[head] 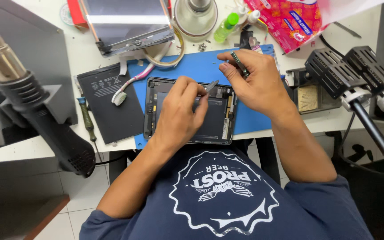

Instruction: The person uses a screwdriver to remove screws from a disassembled tablet and then uses tweezers to lift and reposition internal components. The person continues to adjust small parts inside the device with both hands.

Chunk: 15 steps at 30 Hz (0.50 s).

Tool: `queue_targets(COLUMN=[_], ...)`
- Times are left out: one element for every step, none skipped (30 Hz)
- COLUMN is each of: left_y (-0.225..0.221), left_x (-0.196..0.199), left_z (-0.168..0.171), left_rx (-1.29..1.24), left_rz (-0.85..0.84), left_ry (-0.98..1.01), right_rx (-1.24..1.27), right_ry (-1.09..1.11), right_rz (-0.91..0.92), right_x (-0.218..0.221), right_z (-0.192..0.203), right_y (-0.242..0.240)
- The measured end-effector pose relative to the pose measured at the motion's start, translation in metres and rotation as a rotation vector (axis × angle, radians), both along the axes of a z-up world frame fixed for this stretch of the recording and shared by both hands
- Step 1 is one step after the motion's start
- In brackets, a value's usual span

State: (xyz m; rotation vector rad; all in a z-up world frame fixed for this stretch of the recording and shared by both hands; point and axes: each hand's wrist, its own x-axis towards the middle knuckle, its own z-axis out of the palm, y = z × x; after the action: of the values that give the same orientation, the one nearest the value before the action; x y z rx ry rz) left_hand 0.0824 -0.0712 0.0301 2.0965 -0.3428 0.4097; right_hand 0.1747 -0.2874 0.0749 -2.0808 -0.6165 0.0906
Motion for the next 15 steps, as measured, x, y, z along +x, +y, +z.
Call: queue_targets(left_y=[-0.008,-0.015,-0.022,-0.026,-0.030,-0.033,-0.037,-0.040,-0.043,-0.045,-0.048,-0.051,-0.053,-0.054,-0.055], left_x=[-0.002,-0.004,-0.008,-0.009,-0.011,-0.012,-0.014,-0.015,-0.014,-0.013,-0.014,-0.014,-0.015,-0.016,-0.018], left_z=[-0.003,-0.006,-0.010,-0.012,-0.013,-0.014,-0.018,-0.022,-0.026,-0.027,-0.028,-0.029,-0.030,-0.031,-0.033], left_rx=[-0.001,0.038,0.075,0.073,0.127,0.180,0.177,0.215,0.257,0.257,0.293,0.329,0.330,0.341,0.350], left_rz=[-0.014,-0.029,-0.044,-0.058,-0.056,-0.054,-0.062,-0.059,-0.051,-0.055,-0.036,-0.017,-0.018,-0.017,-0.017], left_ry=[0.002,0.000,-0.001,0.001,-0.009,-0.019,-0.016,-0.025,-0.042,-0.046,-0.064,-0.082,-0.090,-0.079,-0.065], right_rx=[-0.001,-0.051,-0.103,-0.105,-0.148,-0.192,-0.195,-0.211,-0.224,-0.223,-0.241,-0.258,-0.257,-0.261,-0.266], right_ry=[0.002,0.004,0.007,0.010,0.038,0.065,0.070,0.123,0.167,0.164,0.169,0.175,0.168,0.167,0.170], right_rz=[-0.014,-0.024,-0.034,-0.048,-0.067,-0.086,-0.093,-0.107,-0.119,-0.123,-0.126,-0.128,-0.131,-0.135,-0.138], right_x=[-0.006,-0.012,-0.020,-0.027,-0.033,-0.039,-0.044,-0.050,-0.053,-0.053,-0.057,-0.060,-0.059,-0.057,-0.057], right_z=[0.002,0.004,0.005,0.002,-0.001,-0.004,-0.002,0.001,0.004,0.006,0.008,0.011,0.009,0.007,0.005], right_y=[-0.006,-0.010,-0.015,-0.022,-0.029,-0.036,-0.038,-0.039,-0.039,-0.038,-0.038,-0.038,-0.039,-0.039,-0.040])
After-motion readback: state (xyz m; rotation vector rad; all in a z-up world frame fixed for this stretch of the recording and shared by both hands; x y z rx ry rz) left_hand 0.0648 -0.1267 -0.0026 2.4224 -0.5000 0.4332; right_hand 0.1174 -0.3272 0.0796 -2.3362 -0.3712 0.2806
